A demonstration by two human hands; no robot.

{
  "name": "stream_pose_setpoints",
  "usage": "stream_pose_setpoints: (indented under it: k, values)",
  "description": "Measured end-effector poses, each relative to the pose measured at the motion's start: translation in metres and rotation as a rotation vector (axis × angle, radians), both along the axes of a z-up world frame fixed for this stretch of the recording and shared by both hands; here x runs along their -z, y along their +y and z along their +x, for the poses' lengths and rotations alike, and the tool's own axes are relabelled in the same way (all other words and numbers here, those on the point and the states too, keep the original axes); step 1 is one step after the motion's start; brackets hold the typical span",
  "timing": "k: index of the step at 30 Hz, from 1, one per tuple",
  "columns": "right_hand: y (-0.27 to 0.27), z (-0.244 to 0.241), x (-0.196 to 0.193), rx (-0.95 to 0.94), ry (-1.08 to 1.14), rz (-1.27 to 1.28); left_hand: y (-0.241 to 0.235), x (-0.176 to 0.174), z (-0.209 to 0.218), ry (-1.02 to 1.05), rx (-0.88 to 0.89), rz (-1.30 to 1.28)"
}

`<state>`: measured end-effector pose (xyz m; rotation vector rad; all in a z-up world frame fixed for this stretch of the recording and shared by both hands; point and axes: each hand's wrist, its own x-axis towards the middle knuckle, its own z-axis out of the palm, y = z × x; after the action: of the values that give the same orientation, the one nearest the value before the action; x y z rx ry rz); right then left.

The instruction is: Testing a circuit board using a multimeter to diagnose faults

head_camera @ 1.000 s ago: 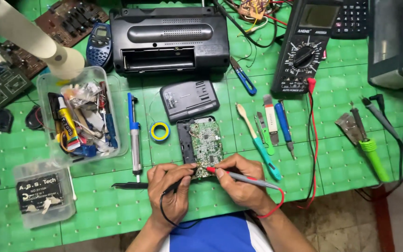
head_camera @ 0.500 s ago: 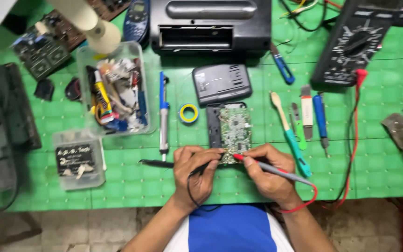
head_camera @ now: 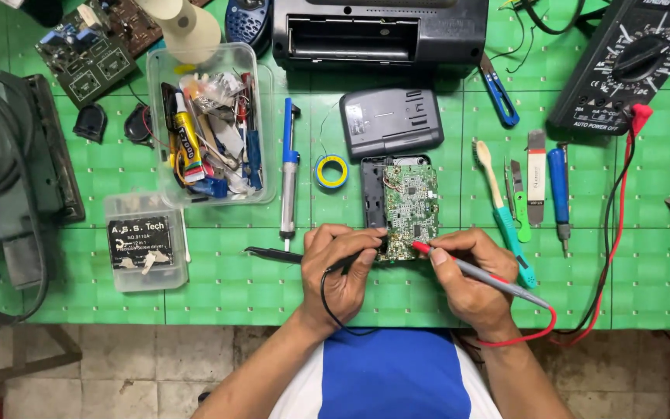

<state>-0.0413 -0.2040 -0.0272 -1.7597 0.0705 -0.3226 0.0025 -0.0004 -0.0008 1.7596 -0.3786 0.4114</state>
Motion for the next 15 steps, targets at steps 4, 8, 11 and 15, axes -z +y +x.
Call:
stream_pose_setpoints:
  k: [4, 8, 11, 15]
  values:
    - [0.0015, 0.0023, -0.0037, 0.006, -0.011, 0.023, 0.0004, -0.0018, 0.0006, 0.003, 0.012, 0.003]
    - [0.0026, 0.0037, -0.0052, 0.012, -0.01, -0.002, 0.0007, -0.0016, 0.0005, 0.002, 0.021, 0.023]
    - [0.0041, 0.0045, -0.0061, 0.018, -0.013, -0.004, 0.0001, -0.0009, 0.0003, 0.0, 0.023, 0.035]
    - [0.0048, 0.003, -0.0048, 0.018, 0.004, -0.006, 0.0007, -0.0007, -0.0002, 0.01, 0.031, 0.052]
